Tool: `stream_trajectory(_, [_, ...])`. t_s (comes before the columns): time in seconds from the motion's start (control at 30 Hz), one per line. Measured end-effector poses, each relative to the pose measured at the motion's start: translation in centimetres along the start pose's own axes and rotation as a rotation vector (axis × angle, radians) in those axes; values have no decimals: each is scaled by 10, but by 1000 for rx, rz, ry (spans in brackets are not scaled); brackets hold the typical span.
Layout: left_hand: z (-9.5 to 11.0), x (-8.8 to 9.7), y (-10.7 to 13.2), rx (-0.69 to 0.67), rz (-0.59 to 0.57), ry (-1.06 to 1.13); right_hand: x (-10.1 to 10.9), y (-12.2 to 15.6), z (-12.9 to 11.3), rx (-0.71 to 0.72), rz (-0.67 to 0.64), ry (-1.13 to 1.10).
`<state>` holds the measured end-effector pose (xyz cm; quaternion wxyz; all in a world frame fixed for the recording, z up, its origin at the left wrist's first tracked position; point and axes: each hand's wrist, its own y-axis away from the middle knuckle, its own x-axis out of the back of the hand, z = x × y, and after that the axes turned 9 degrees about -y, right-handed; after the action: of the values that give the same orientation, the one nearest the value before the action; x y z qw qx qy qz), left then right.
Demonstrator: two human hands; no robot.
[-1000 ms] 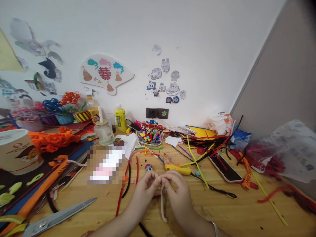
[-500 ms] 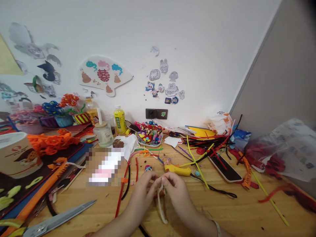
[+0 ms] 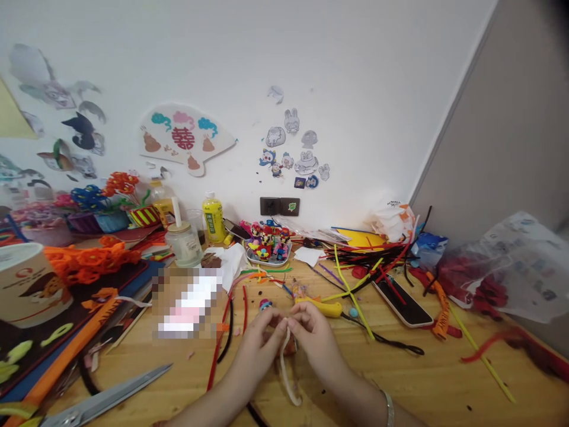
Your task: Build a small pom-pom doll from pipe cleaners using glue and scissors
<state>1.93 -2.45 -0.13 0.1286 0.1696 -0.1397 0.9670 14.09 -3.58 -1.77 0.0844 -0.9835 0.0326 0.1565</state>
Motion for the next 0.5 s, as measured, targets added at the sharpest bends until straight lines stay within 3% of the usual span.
stream_trajectory(0.3, [-11, 7, -7, 72, 146, 139, 0, 1, -2, -57, -207, 44])
stream_trajectory(0.5, [-14, 8, -9, 45, 136, 74, 2, 0, -7, -111, -283, 1])
